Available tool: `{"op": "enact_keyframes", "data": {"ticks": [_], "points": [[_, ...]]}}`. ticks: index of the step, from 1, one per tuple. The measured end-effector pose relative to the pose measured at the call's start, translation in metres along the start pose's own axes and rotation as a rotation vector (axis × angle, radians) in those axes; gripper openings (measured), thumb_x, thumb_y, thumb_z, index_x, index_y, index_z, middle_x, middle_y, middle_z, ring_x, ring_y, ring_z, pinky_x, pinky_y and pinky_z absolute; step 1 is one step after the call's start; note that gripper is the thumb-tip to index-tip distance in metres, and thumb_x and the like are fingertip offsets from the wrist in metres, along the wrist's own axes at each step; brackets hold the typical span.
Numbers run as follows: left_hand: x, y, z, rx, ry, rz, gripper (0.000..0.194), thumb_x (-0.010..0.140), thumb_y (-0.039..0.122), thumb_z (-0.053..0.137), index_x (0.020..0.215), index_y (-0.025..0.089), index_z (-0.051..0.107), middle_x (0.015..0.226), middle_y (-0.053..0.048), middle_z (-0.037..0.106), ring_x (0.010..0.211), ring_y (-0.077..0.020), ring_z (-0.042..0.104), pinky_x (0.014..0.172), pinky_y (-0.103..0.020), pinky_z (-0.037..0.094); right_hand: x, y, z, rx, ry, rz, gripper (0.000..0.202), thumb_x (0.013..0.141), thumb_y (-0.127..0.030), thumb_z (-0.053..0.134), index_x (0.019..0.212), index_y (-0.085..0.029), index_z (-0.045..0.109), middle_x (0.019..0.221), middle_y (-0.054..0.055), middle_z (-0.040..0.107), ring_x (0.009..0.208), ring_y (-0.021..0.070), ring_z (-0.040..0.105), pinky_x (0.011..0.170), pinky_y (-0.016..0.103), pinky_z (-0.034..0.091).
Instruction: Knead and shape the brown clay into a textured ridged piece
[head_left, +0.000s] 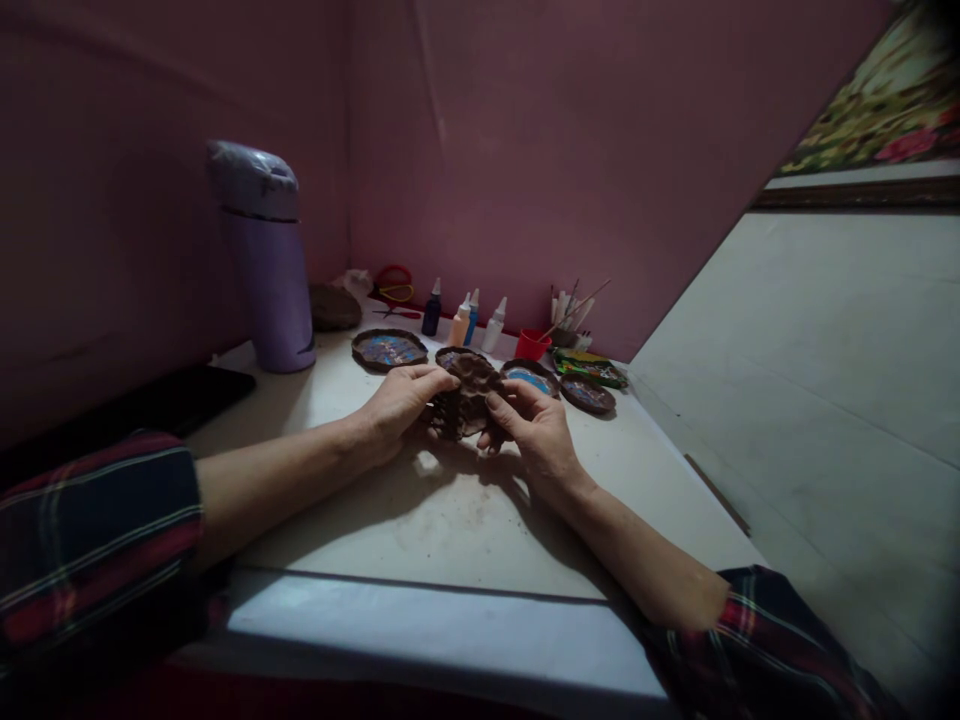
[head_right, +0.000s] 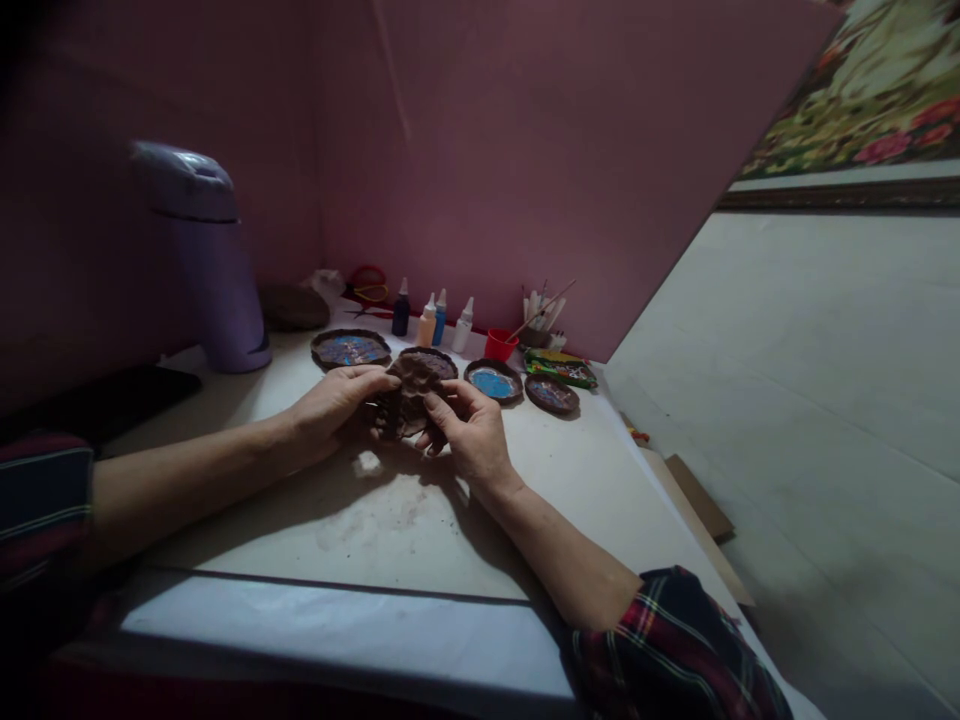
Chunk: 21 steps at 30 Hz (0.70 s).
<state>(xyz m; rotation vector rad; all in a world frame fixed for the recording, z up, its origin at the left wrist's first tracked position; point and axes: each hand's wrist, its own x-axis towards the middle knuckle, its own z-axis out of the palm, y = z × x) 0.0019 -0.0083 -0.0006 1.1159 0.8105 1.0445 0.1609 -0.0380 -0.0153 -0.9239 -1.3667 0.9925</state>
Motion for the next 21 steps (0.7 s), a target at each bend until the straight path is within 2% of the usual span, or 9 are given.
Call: {"op": "enact_keyframes", "data": {"ticks": [5, 10, 16, 21], "points": [[-0.0007, 0.0011, 0.0004, -0.015, -0.026, -0.018, 0.009, 0.067, 0.021, 0.061, 0.071, 0.014, 0.058, 0.061, -0.003, 0.061, 0.049, -0.0148, 0.058, 0.042, -0.024, 0.045, 0.0001, 0.0001, 0.0001, 0.008, 0.003, 0.002, 0.032, 0.071, -0.043, 0.069, 0.085, -0.016, 0.060, 0.060, -0.003, 0.061, 0.040, 0.0096, 0.057, 0.034, 0.019, 0.047], [-0.0001, 0.0002, -0.0013, -0.115, -0.110, -0.071, 0.022, 0.072, 0.032, 0.060, 0.081, 0.012, 0.062, 0.069, -0.008, 0.066, 0.052, -0.0159, 0.059, 0.045, -0.027, 0.048, 0.0013, 0.0018, -0.0009, 0.030, 0.024, 0.010, 0.033, 0.070, -0.044, 0.070, 0.085, -0.016, 0.060, 0.057, -0.003, 0.060, 0.040, 0.0108, 0.058, 0.035, 0.020, 0.048], [-0.0010, -0.0013, -0.0028, -0.011, -0.110, -0.015, 0.025, 0.067, 0.029, 0.071, 0.083, 0.010, 0.064, 0.074, -0.009, 0.067, 0.057, -0.0156, 0.061, 0.048, -0.025, 0.048, 0.0006, 0.0008, -0.0007, 0.019, 0.011, 0.004, 0.032, 0.070, -0.043, 0.070, 0.085, -0.016, 0.060, 0.057, -0.003, 0.061, 0.039, 0.0100, 0.057, 0.034, 0.019, 0.047], [0.0010, -0.0028, -0.0013, 0.031, -0.062, 0.002, 0.018, 0.065, 0.021, 0.068, 0.079, 0.011, 0.063, 0.067, -0.005, 0.064, 0.057, -0.0155, 0.061, 0.051, -0.026, 0.049, -0.0004, 0.0002, 0.0004, 0.015, -0.002, 0.009, 0.031, 0.071, -0.042, 0.069, 0.085, -0.016, 0.060, 0.057, -0.003, 0.062, 0.039, 0.0098, 0.057, 0.035, 0.019, 0.046]]}}
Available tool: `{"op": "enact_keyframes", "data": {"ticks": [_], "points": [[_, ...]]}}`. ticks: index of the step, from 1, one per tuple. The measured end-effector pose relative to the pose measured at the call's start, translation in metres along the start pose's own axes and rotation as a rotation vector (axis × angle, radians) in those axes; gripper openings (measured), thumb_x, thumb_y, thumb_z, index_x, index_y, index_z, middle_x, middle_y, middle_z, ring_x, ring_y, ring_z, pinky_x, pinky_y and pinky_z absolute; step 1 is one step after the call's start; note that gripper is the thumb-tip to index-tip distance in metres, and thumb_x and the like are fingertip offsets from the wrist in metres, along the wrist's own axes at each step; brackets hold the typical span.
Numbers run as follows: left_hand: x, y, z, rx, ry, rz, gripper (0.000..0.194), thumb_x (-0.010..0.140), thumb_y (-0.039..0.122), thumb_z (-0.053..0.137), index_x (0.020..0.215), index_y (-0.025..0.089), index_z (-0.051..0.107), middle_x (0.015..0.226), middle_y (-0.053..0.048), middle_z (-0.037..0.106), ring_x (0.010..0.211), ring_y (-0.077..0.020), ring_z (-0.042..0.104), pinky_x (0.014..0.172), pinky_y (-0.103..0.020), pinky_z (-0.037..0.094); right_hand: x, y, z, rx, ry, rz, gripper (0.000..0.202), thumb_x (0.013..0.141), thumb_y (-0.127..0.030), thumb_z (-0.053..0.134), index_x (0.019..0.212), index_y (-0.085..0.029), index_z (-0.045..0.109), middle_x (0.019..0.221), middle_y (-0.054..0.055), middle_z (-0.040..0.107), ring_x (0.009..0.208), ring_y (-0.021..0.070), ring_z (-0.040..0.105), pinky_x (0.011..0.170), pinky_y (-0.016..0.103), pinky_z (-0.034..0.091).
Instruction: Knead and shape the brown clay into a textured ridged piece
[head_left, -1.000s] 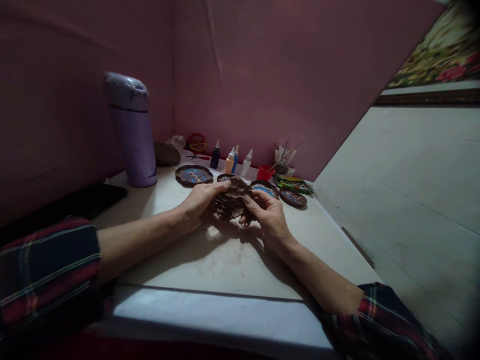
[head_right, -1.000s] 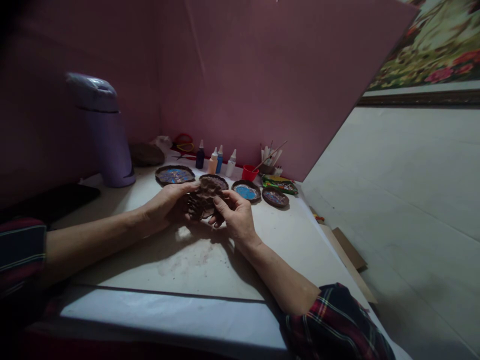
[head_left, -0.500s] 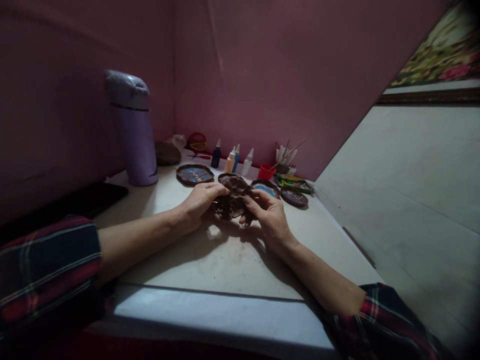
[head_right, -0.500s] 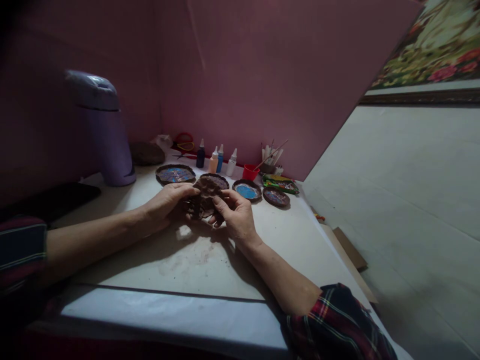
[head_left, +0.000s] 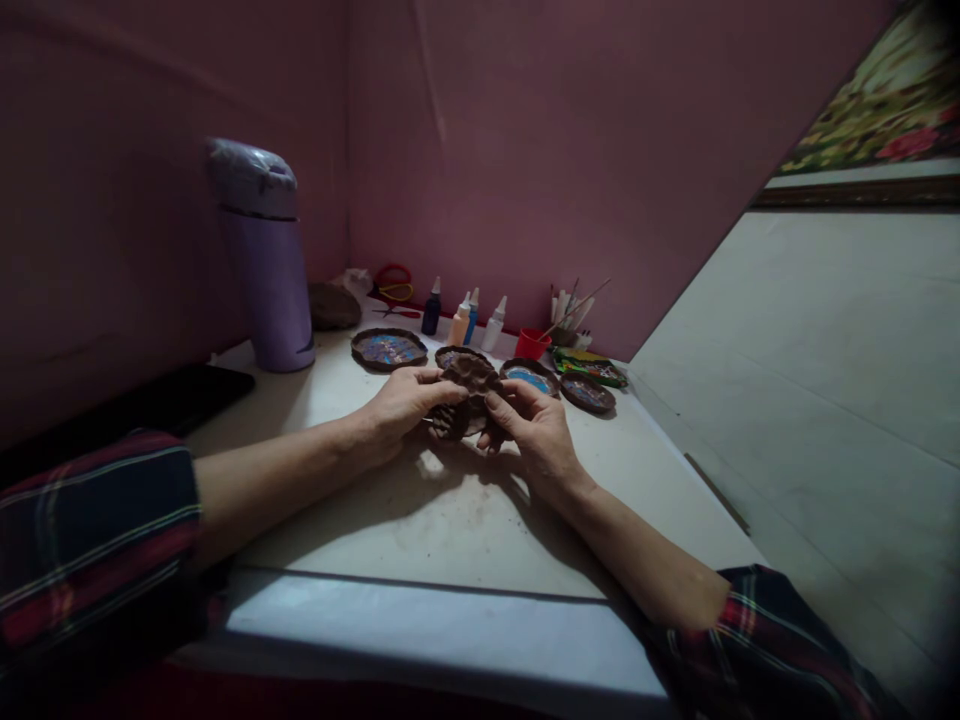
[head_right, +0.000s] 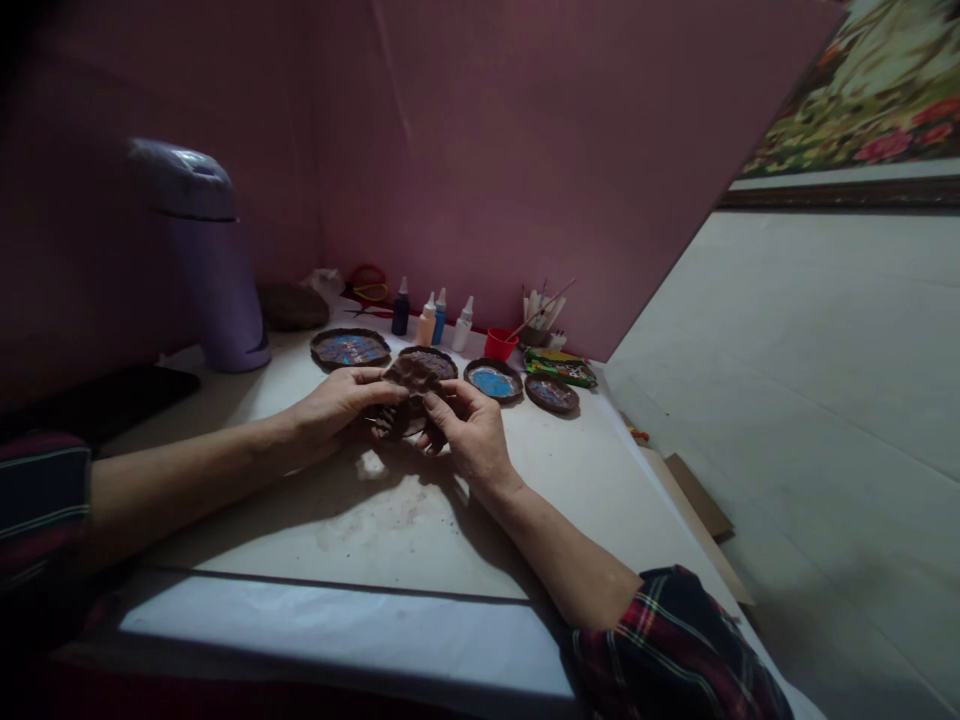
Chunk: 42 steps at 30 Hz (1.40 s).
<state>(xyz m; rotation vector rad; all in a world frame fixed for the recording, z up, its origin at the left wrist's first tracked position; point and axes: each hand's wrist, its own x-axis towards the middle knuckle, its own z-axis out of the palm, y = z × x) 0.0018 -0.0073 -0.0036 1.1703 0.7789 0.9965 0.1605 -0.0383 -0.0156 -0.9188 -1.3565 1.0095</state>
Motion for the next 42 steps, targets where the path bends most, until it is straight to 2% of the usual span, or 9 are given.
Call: {"op": "enact_keyframes", "data": {"ticks": [6, 11, 16, 19, 28, 31, 36, 42], "points": [[0.0014, -0.0016, -0.0013, -0.011, -0.021, -0.009, 0.016, 0.065, 0.020, 0.065, 0.079, 0.012, 0.063, 0.065, -0.003, 0.063, 0.055, -0.0149, 0.060, 0.051, -0.026, 0.049, 0.0010, 0.0003, 0.0000, 0.007, 0.001, 0.013, 0.033, 0.069, -0.043, 0.071, 0.084, -0.016, 0.060, 0.060, -0.002, 0.062, 0.039, 0.0095, 0.056, 0.034, 0.019, 0.046], [-0.0003, 0.0008, -0.0011, -0.109, -0.064, -0.050, 0.024, 0.072, 0.033, 0.064, 0.082, 0.011, 0.063, 0.070, -0.007, 0.065, 0.061, -0.0184, 0.063, 0.054, -0.030, 0.052, 0.0020, 0.0012, -0.0009, 0.024, 0.023, 0.011, 0.033, 0.069, -0.043, 0.070, 0.083, -0.015, 0.060, 0.059, -0.003, 0.062, 0.038, 0.0093, 0.056, 0.035, 0.019, 0.047], [-0.0019, 0.0002, -0.0003, -0.093, -0.129, -0.011, 0.023, 0.069, 0.026, 0.070, 0.084, 0.011, 0.063, 0.075, -0.008, 0.066, 0.066, -0.0187, 0.065, 0.061, -0.030, 0.052, 0.0020, 0.0014, -0.0006, 0.037, 0.027, 0.024, 0.032, 0.069, -0.043, 0.070, 0.083, -0.016, 0.060, 0.056, -0.003, 0.060, 0.038, 0.0108, 0.057, 0.034, 0.020, 0.047], [-0.0026, -0.0011, -0.0007, -0.060, -0.147, 0.008, 0.024, 0.067, 0.022, 0.072, 0.086, 0.011, 0.062, 0.077, -0.007, 0.066, 0.066, -0.0185, 0.065, 0.059, -0.029, 0.051, 0.0016, 0.0006, 0.0002, 0.029, 0.017, 0.019, 0.032, 0.070, -0.042, 0.070, 0.083, -0.016, 0.060, 0.055, -0.003, 0.061, 0.039, 0.0108, 0.058, 0.034, 0.018, 0.046], [-0.0016, -0.0019, 0.0007, 0.066, -0.077, 0.056, 0.016, 0.064, 0.014, 0.067, 0.079, 0.011, 0.063, 0.063, -0.002, 0.062, 0.059, -0.0154, 0.062, 0.054, -0.025, 0.049, -0.0005, 0.0005, 0.0012, 0.030, -0.017, 0.058, 0.033, 0.070, -0.042, 0.070, 0.088, -0.016, 0.060, 0.057, -0.003, 0.061, 0.041, 0.0119, 0.059, 0.035, 0.020, 0.047], [-0.0014, -0.0026, 0.0001, 0.024, -0.096, 0.049, 0.017, 0.064, 0.014, 0.068, 0.081, 0.012, 0.063, 0.067, -0.003, 0.063, 0.062, -0.0161, 0.063, 0.058, -0.027, 0.050, -0.0001, 0.0008, 0.0005, 0.033, -0.019, 0.048, 0.031, 0.071, -0.042, 0.070, 0.086, -0.016, 0.060, 0.056, -0.003, 0.061, 0.041, 0.0116, 0.059, 0.036, 0.020, 0.047], [-0.0018, -0.0020, -0.0001, -0.113, -0.161, -0.003, 0.023, 0.072, 0.025, 0.066, 0.090, 0.013, 0.061, 0.078, -0.007, 0.065, 0.068, -0.0193, 0.065, 0.064, -0.033, 0.052, 0.0019, 0.0014, -0.0003, 0.039, 0.029, 0.030, 0.032, 0.069, -0.043, 0.070, 0.083, -0.016, 0.060, 0.057, -0.002, 0.061, 0.040, 0.0111, 0.058, 0.034, 0.019, 0.047], [-0.0012, -0.0041, -0.0012, -0.015, -0.187, 0.052, 0.025, 0.065, 0.015, 0.070, 0.088, 0.011, 0.060, 0.079, -0.007, 0.065, 0.065, -0.0169, 0.064, 0.059, -0.027, 0.049, 0.0021, 0.0010, 0.0003, 0.055, 0.022, 0.035, 0.031, 0.070, -0.041, 0.071, 0.083, -0.016, 0.060, 0.055, -0.003, 0.062, 0.039, 0.0110, 0.058, 0.034, 0.019, 0.047]]}}
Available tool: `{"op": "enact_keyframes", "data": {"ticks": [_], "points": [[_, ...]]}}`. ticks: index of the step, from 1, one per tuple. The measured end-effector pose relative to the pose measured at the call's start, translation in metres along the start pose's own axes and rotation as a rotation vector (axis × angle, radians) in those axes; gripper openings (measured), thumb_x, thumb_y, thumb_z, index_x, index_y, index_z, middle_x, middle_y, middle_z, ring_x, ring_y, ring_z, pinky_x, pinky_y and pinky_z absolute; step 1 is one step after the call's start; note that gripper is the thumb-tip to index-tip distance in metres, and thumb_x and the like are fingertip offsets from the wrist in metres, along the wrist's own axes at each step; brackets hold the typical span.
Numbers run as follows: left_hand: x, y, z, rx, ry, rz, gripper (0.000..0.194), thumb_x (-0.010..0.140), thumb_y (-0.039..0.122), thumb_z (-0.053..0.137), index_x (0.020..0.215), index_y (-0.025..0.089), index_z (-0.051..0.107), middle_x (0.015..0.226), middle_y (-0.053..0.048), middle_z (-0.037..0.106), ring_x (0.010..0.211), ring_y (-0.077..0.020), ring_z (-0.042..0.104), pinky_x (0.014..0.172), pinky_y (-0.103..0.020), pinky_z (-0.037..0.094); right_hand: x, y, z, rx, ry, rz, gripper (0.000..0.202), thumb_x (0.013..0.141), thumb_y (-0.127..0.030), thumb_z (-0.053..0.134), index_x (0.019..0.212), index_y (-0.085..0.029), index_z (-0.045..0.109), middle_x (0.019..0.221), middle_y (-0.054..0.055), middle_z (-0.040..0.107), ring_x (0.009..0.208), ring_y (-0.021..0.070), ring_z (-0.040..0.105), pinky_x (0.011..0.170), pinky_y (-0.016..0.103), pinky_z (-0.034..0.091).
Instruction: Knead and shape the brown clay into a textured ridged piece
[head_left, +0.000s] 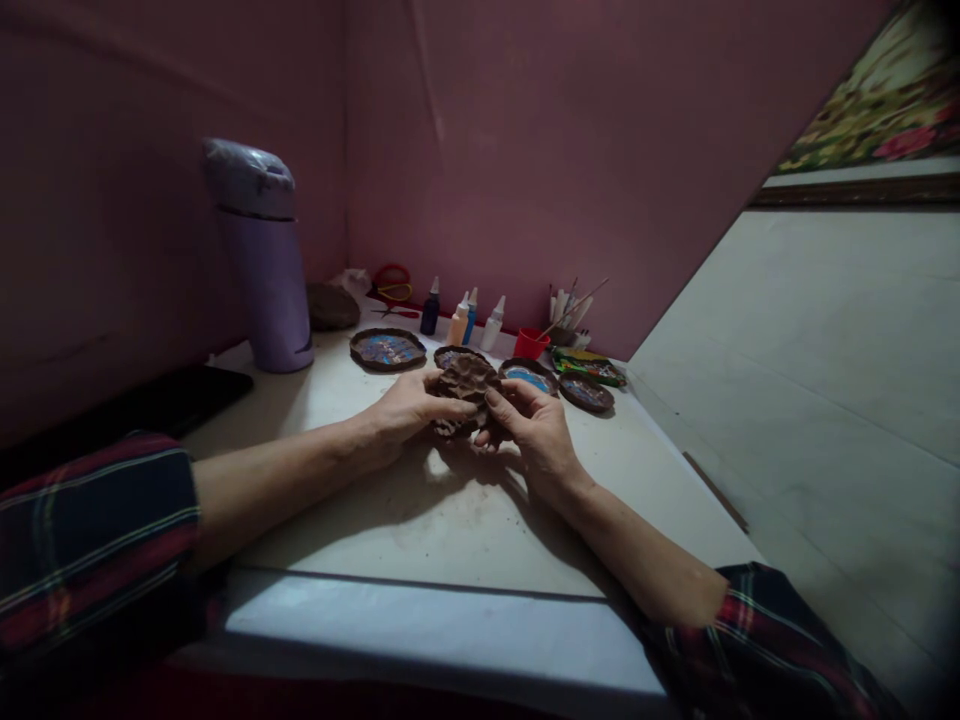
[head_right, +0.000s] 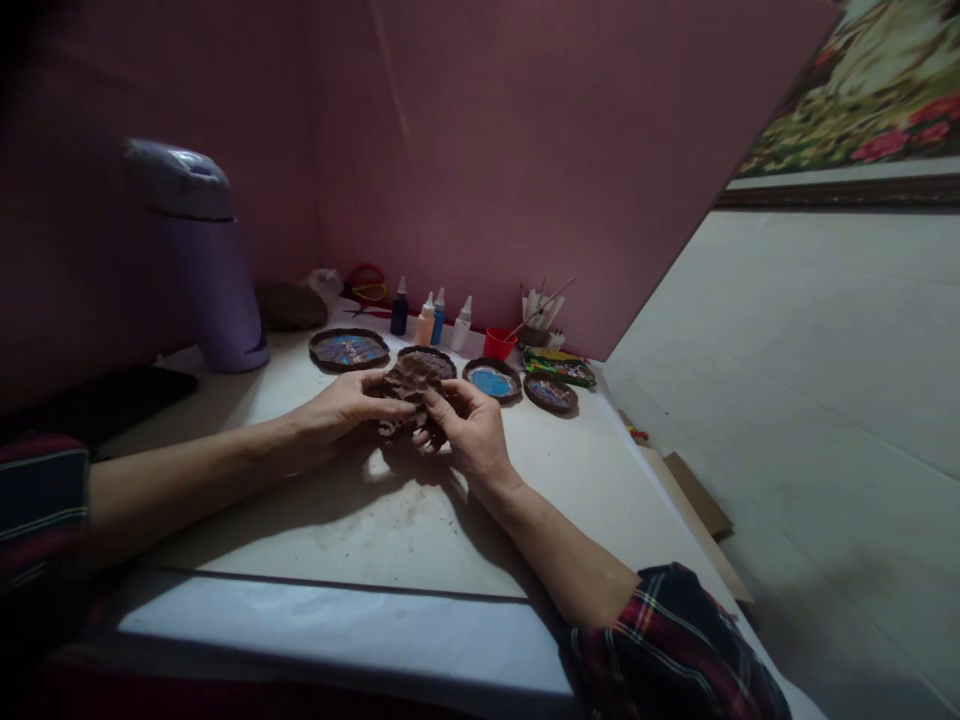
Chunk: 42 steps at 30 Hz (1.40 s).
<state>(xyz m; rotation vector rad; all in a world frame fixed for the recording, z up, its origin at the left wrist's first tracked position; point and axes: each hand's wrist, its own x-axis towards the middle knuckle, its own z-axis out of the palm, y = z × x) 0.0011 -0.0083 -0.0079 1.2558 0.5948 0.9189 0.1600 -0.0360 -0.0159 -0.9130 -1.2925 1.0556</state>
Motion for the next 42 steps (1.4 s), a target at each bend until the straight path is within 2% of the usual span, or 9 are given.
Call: {"op": "enact_keyframes", "data": {"ticks": [10, 14, 18, 21, 25, 27, 32, 37, 42], "points": [[0.0002, -0.0004, 0.0009, 0.189, 0.086, 0.067, 0.024, 0.062, 0.009, 0.064, 0.085, 0.012, 0.061, 0.070, -0.001, 0.063, 0.055, -0.0098, 0.056, 0.048, -0.019, 0.041, -0.0036, -0.0022, 0.0025, -0.021, -0.047, 0.002, 0.030, 0.073, -0.040, 0.068, 0.089, -0.016, 0.059, 0.056, -0.002, 0.062, 0.043, 0.0116, 0.059, 0.037, 0.020, 0.049], [-0.0006, 0.0013, 0.0015, 0.141, 0.082, 0.073, 0.026, 0.060, 0.010, 0.065, 0.086, 0.012, 0.062, 0.075, -0.003, 0.065, 0.060, -0.0110, 0.058, 0.053, -0.020, 0.044, -0.0035, -0.0021, 0.0026, -0.027, -0.041, 0.002, 0.030, 0.074, -0.041, 0.067, 0.089, -0.016, 0.059, 0.057, -0.003, 0.062, 0.043, 0.0113, 0.059, 0.037, 0.020, 0.049], [-0.0023, 0.0047, 0.0029, 0.041, 0.042, 0.011, 0.026, 0.066, 0.019, 0.065, 0.092, 0.013, 0.062, 0.080, -0.006, 0.066, 0.064, -0.0154, 0.062, 0.059, -0.026, 0.048, -0.0023, -0.0014, 0.0017, -0.027, -0.019, -0.018, 0.029, 0.073, -0.041, 0.068, 0.086, -0.016, 0.059, 0.060, -0.002, 0.062, 0.044, 0.0111, 0.060, 0.037, 0.020, 0.049], [-0.0018, 0.0040, 0.0024, 0.050, 0.013, 0.037, 0.027, 0.066, 0.018, 0.067, 0.091, 0.014, 0.062, 0.081, -0.005, 0.066, 0.068, -0.0158, 0.063, 0.062, -0.026, 0.049, -0.0021, -0.0006, 0.0007, -0.033, -0.021, -0.031, 0.028, 0.075, -0.039, 0.067, 0.086, -0.015, 0.059, 0.059, -0.003, 0.061, 0.042, 0.0109, 0.058, 0.037, 0.021, 0.048], [-0.0002, 0.0005, 0.0003, 0.126, -0.037, 0.077, 0.029, 0.063, 0.018, 0.071, 0.090, 0.013, 0.062, 0.074, -0.003, 0.065, 0.061, -0.0128, 0.059, 0.054, -0.022, 0.046, -0.0027, -0.0005, 0.0002, -0.067, -0.034, -0.041, 0.026, 0.075, -0.038, 0.067, 0.087, -0.016, 0.060, 0.061, -0.002, 0.063, 0.043, 0.0112, 0.059, 0.038, 0.021, 0.048], [0.0000, 0.0004, 0.0003, 0.156, -0.027, 0.075, 0.028, 0.063, 0.018, 0.071, 0.089, 0.013, 0.061, 0.071, -0.002, 0.064, 0.058, -0.0119, 0.057, 0.049, -0.020, 0.043, -0.0033, -0.0009, 0.0006, -0.076, -0.043, -0.040, 0.027, 0.075, -0.039, 0.067, 0.088, -0.016, 0.060, 0.063, -0.001, 0.064, 0.045, 0.0119, 0.059, 0.039, 0.022, 0.048], [-0.0009, 0.0034, 0.0043, 0.203, 0.071, 0.095, 0.029, 0.057, 0.008, 0.066, 0.085, 0.012, 0.062, 0.069, -0.001, 0.064, 0.059, -0.0114, 0.058, 0.052, -0.020, 0.044, -0.0042, -0.0017, 0.0026, -0.070, -0.051, -0.036, 0.028, 0.074, -0.041, 0.067, 0.088, -0.017, 0.060, 0.063, -0.002, 0.064, 0.047, 0.0125, 0.060, 0.041, 0.022, 0.049], [-0.0013, 0.0031, 0.0066, 0.183, 0.059, 0.068, 0.025, 0.056, 0.004, 0.060, 0.080, 0.013, 0.062, 0.063, 0.000, 0.062, 0.052, -0.0112, 0.056, 0.046, -0.019, 0.041, -0.0030, -0.0003, 0.0023, -0.046, -0.051, -0.030, 0.029, 0.073, -0.040, 0.068, 0.089, -0.017, 0.060, 0.063, -0.001, 0.064, 0.048, 0.0129, 0.061, 0.040, 0.021, 0.048], [-0.0008, 0.0029, 0.0027, 0.064, 0.058, 0.027, 0.028, 0.057, 0.008, 0.069, 0.084, 0.011, 0.064, 0.073, -0.004, 0.067, 0.060, -0.0135, 0.061, 0.055, -0.022, 0.047, -0.0017, -0.0013, 0.0006, -0.062, -0.017, -0.003, 0.031, 0.072, -0.043, 0.068, 0.085, -0.016, 0.060, 0.059, -0.002, 0.061, 0.045, 0.0120, 0.059, 0.038, 0.021, 0.048]]}}
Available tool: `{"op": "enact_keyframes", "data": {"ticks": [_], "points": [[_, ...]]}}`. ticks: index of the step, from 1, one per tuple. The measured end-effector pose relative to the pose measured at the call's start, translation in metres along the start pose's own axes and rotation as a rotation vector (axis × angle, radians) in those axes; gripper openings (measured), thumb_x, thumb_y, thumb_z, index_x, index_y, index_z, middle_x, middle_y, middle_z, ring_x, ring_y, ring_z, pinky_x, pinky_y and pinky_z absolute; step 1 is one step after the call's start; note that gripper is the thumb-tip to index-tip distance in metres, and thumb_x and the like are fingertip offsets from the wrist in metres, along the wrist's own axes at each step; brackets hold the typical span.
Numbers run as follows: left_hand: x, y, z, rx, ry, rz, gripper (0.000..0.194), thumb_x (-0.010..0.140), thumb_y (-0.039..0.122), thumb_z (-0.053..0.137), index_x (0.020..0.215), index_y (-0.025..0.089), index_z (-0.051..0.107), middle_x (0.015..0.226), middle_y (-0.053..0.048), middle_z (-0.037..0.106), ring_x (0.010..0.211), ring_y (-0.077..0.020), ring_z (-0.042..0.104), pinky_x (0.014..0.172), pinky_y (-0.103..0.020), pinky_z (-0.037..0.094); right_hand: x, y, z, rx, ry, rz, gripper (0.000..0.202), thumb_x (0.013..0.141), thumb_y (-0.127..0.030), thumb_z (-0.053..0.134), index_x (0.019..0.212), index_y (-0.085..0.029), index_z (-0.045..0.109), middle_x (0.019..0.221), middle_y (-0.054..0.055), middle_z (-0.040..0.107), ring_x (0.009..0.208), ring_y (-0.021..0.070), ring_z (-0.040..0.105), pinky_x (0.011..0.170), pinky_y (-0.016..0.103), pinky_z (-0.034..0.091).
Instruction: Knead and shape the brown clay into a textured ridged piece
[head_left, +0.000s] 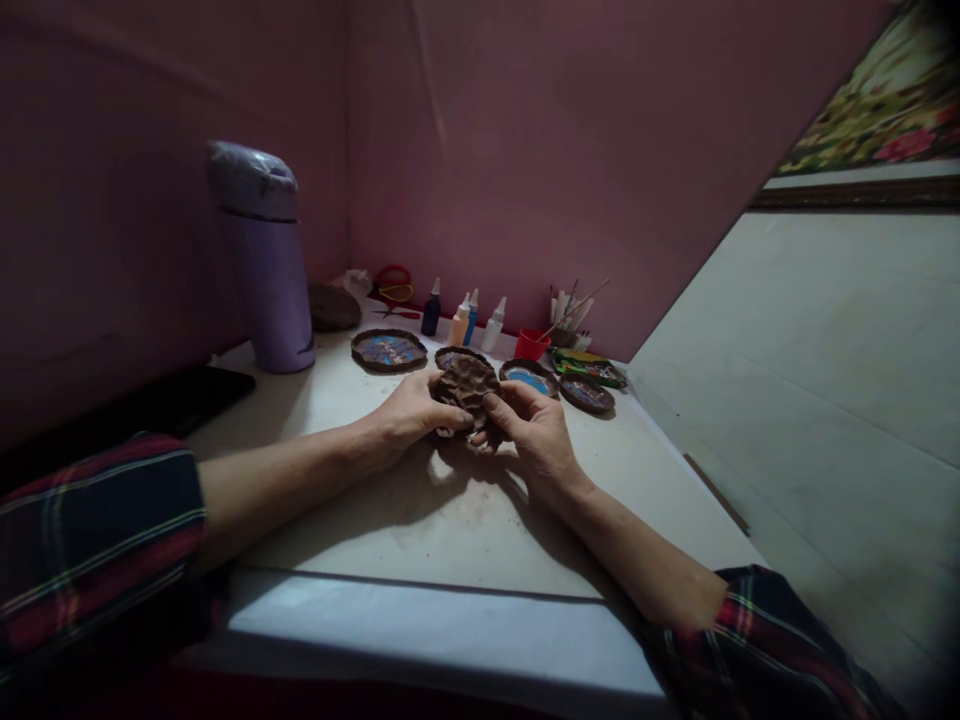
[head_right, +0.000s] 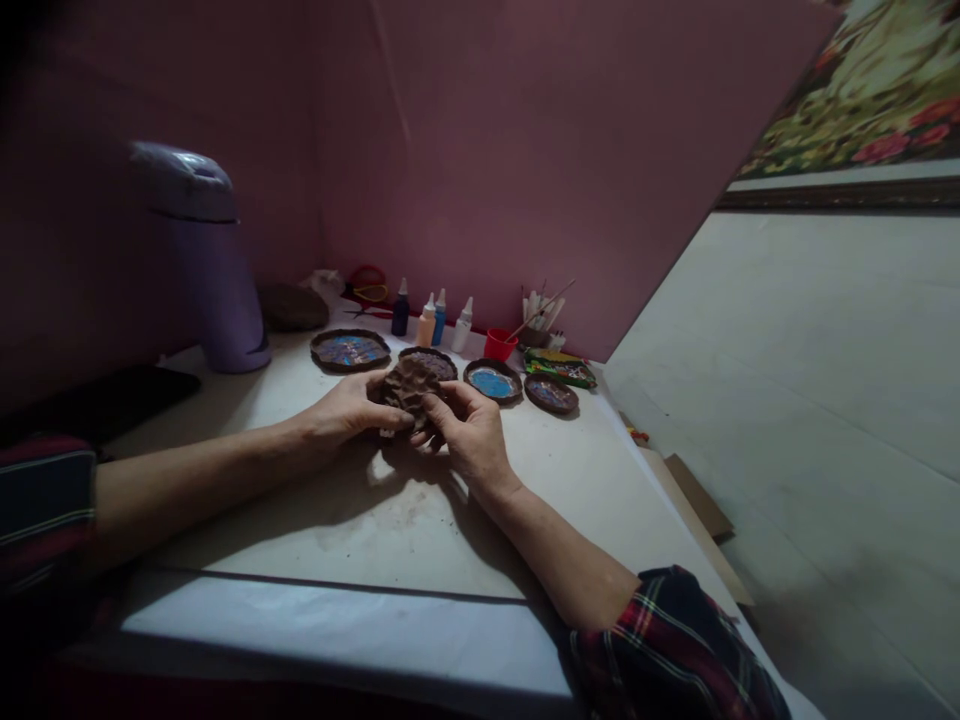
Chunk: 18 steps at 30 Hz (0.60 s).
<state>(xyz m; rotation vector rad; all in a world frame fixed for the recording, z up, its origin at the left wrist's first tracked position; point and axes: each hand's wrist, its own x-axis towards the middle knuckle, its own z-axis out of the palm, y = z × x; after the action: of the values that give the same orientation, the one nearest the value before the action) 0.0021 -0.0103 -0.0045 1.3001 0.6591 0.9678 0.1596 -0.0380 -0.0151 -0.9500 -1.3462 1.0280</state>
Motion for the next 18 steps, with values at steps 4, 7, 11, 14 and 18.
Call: {"op": "enact_keyframes", "data": {"ticks": [4, 7, 11, 14, 18], "points": [[0.0009, 0.0014, -0.0037, -0.148, -0.018, -0.097, 0.028, 0.067, 0.031, 0.072, 0.084, 0.010, 0.066, 0.072, -0.009, 0.068, 0.065, -0.0191, 0.065, 0.061, -0.029, 0.051, -0.0005, -0.0022, -0.0001, 0.013, 0.045, -0.006, 0.032, 0.071, -0.043, 0.069, 0.085, -0.016, 0.060, 0.060, -0.003, 0.060, 0.039, 0.0092, 0.054, 0.034, 0.020, 0.044], [0.0017, 0.0009, -0.0049, -0.208, -0.022, -0.120, 0.028, 0.071, 0.035, 0.069, 0.082, 0.010, 0.067, 0.069, -0.009, 0.067, 0.065, -0.0201, 0.065, 0.061, -0.031, 0.052, -0.0003, -0.0022, -0.0003, -0.010, 0.050, -0.037, 0.029, 0.071, -0.042, 0.068, 0.084, -0.016, 0.062, 0.061, -0.003, 0.059, 0.036, 0.0060, 0.047, 0.031, 0.018, 0.037], [0.0023, -0.0004, -0.0041, -0.204, 0.014, -0.134, 0.025, 0.069, 0.029, 0.071, 0.088, 0.012, 0.067, 0.073, -0.008, 0.068, 0.065, -0.0177, 0.065, 0.062, -0.029, 0.053, 0.0015, 0.0003, -0.0027, -0.058, 0.051, -0.034, 0.030, 0.071, -0.043, 0.068, 0.087, -0.017, 0.064, 0.061, -0.003, 0.058, 0.038, 0.0053, 0.044, 0.032, 0.018, 0.037], [0.0026, 0.0009, -0.0031, -0.173, 0.102, -0.141, 0.026, 0.068, 0.026, 0.072, 0.089, 0.011, 0.067, 0.078, -0.009, 0.069, 0.063, -0.0175, 0.065, 0.055, -0.027, 0.052, 0.0024, 0.0018, -0.0047, -0.067, 0.077, 0.039, 0.037, 0.072, -0.050, 0.065, 0.089, -0.018, 0.062, 0.056, -0.004, 0.057, 0.037, 0.0068, 0.046, 0.032, 0.017, 0.037], [0.0033, 0.0029, -0.0032, -0.191, 0.152, -0.110, 0.028, 0.069, 0.024, 0.070, 0.094, 0.012, 0.067, 0.084, -0.010, 0.070, 0.064, -0.0186, 0.065, 0.050, -0.029, 0.053, 0.0025, 0.0024, -0.0050, -0.059, 0.103, 0.151, 0.042, 0.069, -0.055, 0.064, 0.082, -0.016, 0.057, 0.051, -0.004, 0.055, 0.036, 0.0090, 0.049, 0.028, 0.017, 0.035]]}}
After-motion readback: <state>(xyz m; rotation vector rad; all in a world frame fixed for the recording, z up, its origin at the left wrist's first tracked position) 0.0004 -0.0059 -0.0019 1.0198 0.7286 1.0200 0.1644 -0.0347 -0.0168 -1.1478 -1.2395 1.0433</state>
